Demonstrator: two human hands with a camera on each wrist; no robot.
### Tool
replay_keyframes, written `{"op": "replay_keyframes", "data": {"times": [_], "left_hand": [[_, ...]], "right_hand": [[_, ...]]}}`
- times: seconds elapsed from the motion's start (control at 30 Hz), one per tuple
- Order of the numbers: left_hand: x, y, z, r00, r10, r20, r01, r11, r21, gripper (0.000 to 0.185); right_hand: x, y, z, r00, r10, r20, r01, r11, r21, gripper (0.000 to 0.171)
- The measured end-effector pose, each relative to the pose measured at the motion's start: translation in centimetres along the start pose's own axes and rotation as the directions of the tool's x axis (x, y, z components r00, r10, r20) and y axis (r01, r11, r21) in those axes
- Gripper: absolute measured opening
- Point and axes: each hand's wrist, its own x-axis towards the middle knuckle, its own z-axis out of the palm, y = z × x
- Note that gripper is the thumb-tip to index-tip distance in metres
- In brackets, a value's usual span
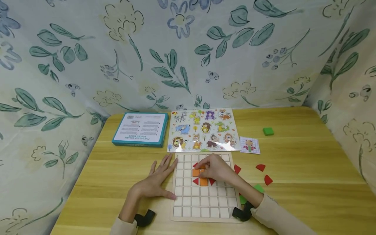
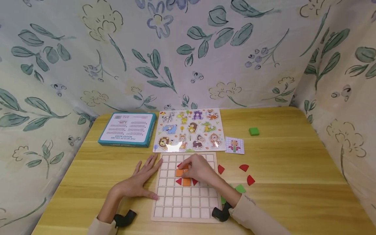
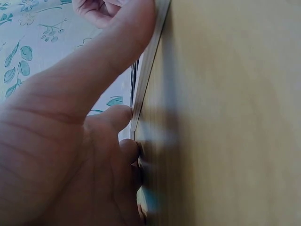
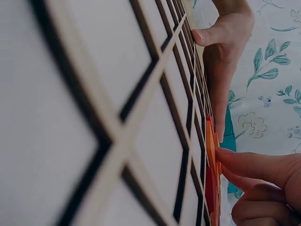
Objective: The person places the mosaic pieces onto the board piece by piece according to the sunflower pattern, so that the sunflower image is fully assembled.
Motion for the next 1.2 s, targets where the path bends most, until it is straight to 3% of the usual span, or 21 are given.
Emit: {"op": "replay_keyframes", "data": {"times": [0.2,0.63,0.9,1.2], "left_hand": [[-0.02,-0.02,-0.01,1.0,-0.003,-0.001,0.003,1.0,0.004,0.128],[-0.03,0.02,-0.04,1.0,-0.001,0.001,0.001,1.0,-0.004,0.128],[-0.07,0.11,-0.04,1.0,-0.003,0.002,0.003,1.0,-0.012,0.127],[-0.05,0.17,-0.04,1.0,-0.003,0.001,0.003,1.0,-0.015,0.127]], "right_hand": [[0.08,-0.2,-0.07,0.999,-0.037,0.007,0.037,0.998,-0.046,0.017],[0.19,-0.08,0.02,0.999,-0.027,0.036,0.026,0.999,0.024,0.019],[0.59,0.09,0.34,0.999,-0.046,0.026,0.046,0.999,0.006,0.018],[0.2,0.61,-0.52,0.998,-0.005,0.066,-0.004,0.992,0.128,0.017]]}}
